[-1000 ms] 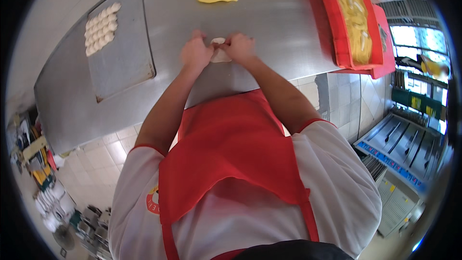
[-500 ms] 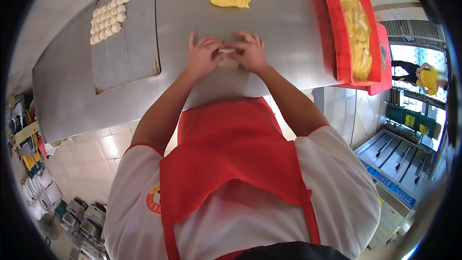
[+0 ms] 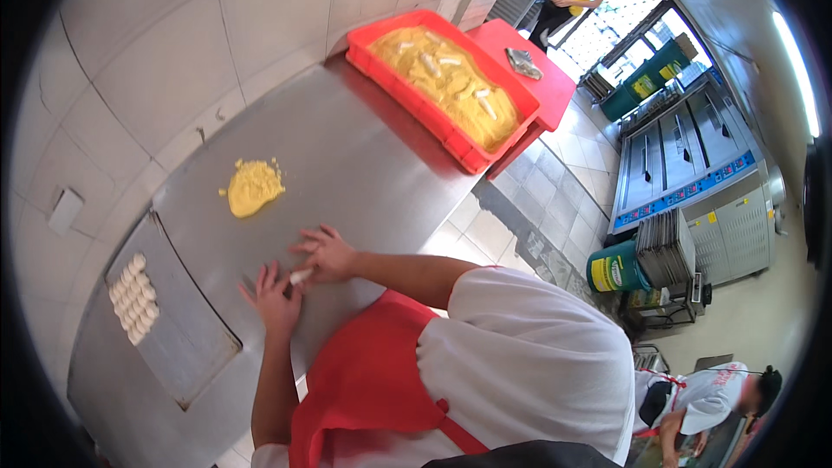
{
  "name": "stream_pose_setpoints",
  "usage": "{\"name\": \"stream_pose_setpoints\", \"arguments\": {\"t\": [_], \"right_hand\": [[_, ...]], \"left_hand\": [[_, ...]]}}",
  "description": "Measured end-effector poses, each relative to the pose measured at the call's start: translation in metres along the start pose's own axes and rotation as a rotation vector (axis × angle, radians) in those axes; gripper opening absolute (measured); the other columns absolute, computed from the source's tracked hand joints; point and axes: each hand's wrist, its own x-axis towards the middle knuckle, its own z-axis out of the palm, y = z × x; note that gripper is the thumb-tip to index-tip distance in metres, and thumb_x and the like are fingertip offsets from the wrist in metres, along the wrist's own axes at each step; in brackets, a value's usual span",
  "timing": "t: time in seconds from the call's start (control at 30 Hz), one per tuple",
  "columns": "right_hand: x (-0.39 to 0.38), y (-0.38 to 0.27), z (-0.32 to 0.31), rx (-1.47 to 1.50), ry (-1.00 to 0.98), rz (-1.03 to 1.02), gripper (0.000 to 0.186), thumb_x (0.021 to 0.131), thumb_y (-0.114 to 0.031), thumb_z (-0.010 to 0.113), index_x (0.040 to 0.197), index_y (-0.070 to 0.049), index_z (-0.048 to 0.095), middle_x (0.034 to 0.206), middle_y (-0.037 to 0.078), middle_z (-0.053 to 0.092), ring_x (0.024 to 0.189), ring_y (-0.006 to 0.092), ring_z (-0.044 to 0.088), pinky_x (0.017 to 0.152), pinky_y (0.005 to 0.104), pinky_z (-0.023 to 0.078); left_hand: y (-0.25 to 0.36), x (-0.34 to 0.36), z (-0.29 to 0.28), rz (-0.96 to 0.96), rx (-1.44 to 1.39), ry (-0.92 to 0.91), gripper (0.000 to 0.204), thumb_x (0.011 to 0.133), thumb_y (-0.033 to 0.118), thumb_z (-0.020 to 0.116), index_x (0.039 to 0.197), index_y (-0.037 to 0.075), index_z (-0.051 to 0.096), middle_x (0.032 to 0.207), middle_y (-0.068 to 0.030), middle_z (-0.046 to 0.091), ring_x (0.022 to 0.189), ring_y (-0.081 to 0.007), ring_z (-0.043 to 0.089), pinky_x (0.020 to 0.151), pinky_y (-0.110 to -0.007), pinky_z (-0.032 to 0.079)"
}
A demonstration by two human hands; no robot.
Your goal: The person places a yellow filling onto flat pieces of dough, rolls them into cylindrical shapes by hand, and positions them on a metal baking tray.
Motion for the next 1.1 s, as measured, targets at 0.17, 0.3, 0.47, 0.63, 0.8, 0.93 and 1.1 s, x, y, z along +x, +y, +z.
{"name": "stream_pose_setpoints", "arguments": {"t": [0.17,0.3,0.47,0.63,0.8,0.93,1.1], "right_hand": [[-0.007,0.018,0.014,-0.002,0.174,0.0,0.056,0.09,-0.056,0.077,0.142,-0.036,0.072,0.172,0.002,0.043,0.164,0.0361,0.026,0.13,0.0702,0.013],[-0.008,0.003,0.01,-0.032,-0.008,-0.022,0.063,0.089,-0.064,0.075,0.144,-0.032,0.071,0.173,0.002,0.042,0.164,0.0347,0.027,0.129,0.0697,0.016],[-0.001,0.03,0.036,-0.086,0.187,-0.02,0.069,0.088,-0.068,0.075,0.148,-0.034,0.067,0.172,0.003,0.042,0.163,0.0362,0.029,0.128,0.0706,0.017],[0.0,0.016,0.033,-0.13,0.087,-0.091,0.054,0.091,-0.063,0.075,0.14,-0.04,0.072,0.164,0.007,0.053,0.158,0.0417,0.037,0.126,0.07,0.019],[-0.001,0.022,0.03,-0.098,0.187,-0.031,0.063,0.091,-0.072,0.069,0.145,-0.039,0.07,0.178,0.001,0.034,0.164,0.0369,0.026,0.128,0.0713,0.015],[-0.014,0.014,0.022,-0.174,-0.017,-0.021,0.068,0.095,-0.071,0.066,0.154,-0.037,0.062,0.179,-0.001,0.031,0.166,0.0355,0.022,0.129,0.0702,0.011],[-0.01,0.017,0.009,-0.146,0.073,-0.02,0.065,0.098,-0.069,0.065,0.155,-0.038,0.061,0.179,-0.004,0.032,0.167,0.0349,0.02,0.13,0.0698,0.01]], "left_hand": [[0.007,0.012,0.023,0.041,-0.056,0.197,0.037,0.087,0.036,0.084,0.119,0.017,0.083,0.158,-0.0044,0.061,0.153,-0.03,0.047,0.129,-0.073,0.0],[-0.009,-0.001,0.018,0.061,0.009,0.086,0.043,0.087,0.04,0.085,0.124,0.019,0.08,0.156,-0.0054,0.062,0.151,-0.0316,0.05,0.128,-0.076,0.0],[-0.001,0.012,0.029,0.052,-0.078,0.112,0.055,0.086,0.042,0.086,0.137,0.024,0.074,0.158,-0.0069,0.06,0.154,-0.0327,0.046,0.127,-0.076,0.005],[-0.013,-0.009,0.014,0.038,0.057,-0.051,0.045,0.091,0.047,0.08,0.134,0.033,0.077,0.159,-0.0024,0.06,0.155,-0.0294,0.045,0.125,-0.077,0.007],[0.0,0.007,0.022,0.09,0.021,0.179,0.042,0.094,0.048,0.077,0.133,0.032,0.079,0.159,0.0004,0.061,0.155,-0.0257,0.046,0.125,-0.078,0.002],[0.005,-0.008,0.013,0.061,0.078,0.018,0.048,0.097,0.048,0.074,0.142,0.032,0.073,0.161,0.0,0.058,0.157,-0.026,0.044,0.126,-0.078,0.001],[0.008,0.01,0.001,0.09,0.001,-0.043,0.046,0.096,0.048,0.075,0.14,0.033,0.074,0.164,0.0004,0.056,0.158,-0.0263,0.043,0.126,-0.077,-0.001]]}}
